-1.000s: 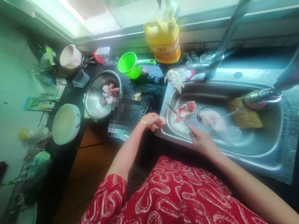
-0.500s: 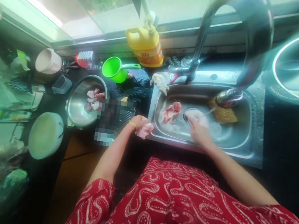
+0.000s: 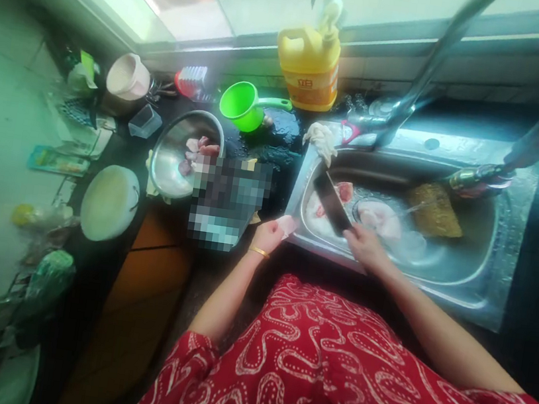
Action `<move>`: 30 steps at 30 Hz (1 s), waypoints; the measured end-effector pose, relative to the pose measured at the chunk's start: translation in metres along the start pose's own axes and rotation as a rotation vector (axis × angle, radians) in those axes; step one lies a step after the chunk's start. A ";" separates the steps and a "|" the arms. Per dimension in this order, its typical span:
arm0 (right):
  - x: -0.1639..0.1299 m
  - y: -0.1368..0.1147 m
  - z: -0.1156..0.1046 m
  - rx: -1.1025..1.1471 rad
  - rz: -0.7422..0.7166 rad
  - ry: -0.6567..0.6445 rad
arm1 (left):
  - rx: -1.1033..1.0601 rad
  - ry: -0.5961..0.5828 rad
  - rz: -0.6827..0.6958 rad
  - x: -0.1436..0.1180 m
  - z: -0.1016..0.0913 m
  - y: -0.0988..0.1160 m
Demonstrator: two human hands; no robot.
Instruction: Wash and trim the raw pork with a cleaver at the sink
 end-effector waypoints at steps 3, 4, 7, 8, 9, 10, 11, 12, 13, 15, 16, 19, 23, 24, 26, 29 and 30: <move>-0.003 -0.016 0.039 0.227 0.077 -0.228 | 0.160 0.219 0.208 -0.013 0.014 -0.001; -0.003 -0.020 0.049 0.269 0.075 -0.270 | 0.166 0.276 0.267 -0.017 0.020 -0.003; 0.000 -0.027 0.064 0.259 -0.045 -0.241 | 0.156 0.405 0.352 -0.021 0.033 -0.014; 0.002 -0.028 0.066 0.230 -0.088 -0.214 | 0.176 0.426 0.346 -0.020 0.036 -0.017; 0.004 -0.029 0.068 0.199 -0.119 -0.198 | 0.210 0.435 0.320 -0.019 0.037 -0.019; 0.006 -0.030 0.070 0.168 -0.135 -0.193 | 0.253 0.434 0.275 -0.018 0.038 -0.019; 0.007 -0.030 0.071 0.139 -0.141 -0.198 | 0.297 0.426 0.219 -0.016 0.038 -0.019; 0.007 -0.031 0.072 0.113 -0.141 -0.204 | 0.335 0.414 0.159 -0.015 0.037 -0.018; 0.007 -0.032 0.073 0.088 -0.138 -0.206 | 0.362 0.400 0.100 -0.013 0.037 -0.015; 0.007 -0.034 0.073 0.045 -0.134 -0.201 | 0.376 0.386 -0.004 -0.010 0.036 -0.009; 0.006 -0.035 0.073 0.028 -0.134 -0.197 | 0.369 0.391 -0.047 -0.009 0.036 -0.007; 0.006 -0.038 0.071 -0.007 -0.140 -0.192 | 0.313 0.466 -0.131 -0.003 0.036 -0.001; 0.010 -0.042 0.066 -0.038 -0.140 -0.193 | 0.164 0.541 -0.103 0.006 0.038 0.006; 0.011 -0.044 0.065 -0.042 -0.140 -0.196 | 0.134 0.530 -0.103 0.008 0.037 0.007; 0.012 -0.047 0.067 -0.046 -0.142 -0.200 | 0.132 0.475 -0.119 0.011 0.036 0.011; 0.013 -0.049 0.071 -0.026 -0.145 -0.181 | 0.290 0.335 -0.161 0.014 0.030 0.016; 0.013 -0.049 0.073 -0.006 -0.146 -0.165 | 0.360 0.288 -0.169 0.015 0.028 0.016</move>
Point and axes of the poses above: each hand's wrist, its own x-axis towards the middle knuckle, its own z-axis out of the palm, y = z × x, the point moved 4 cm from there along x, towards the middle knuckle, and after that the axes turned 12 degrees about x, right-handed, at the moved point
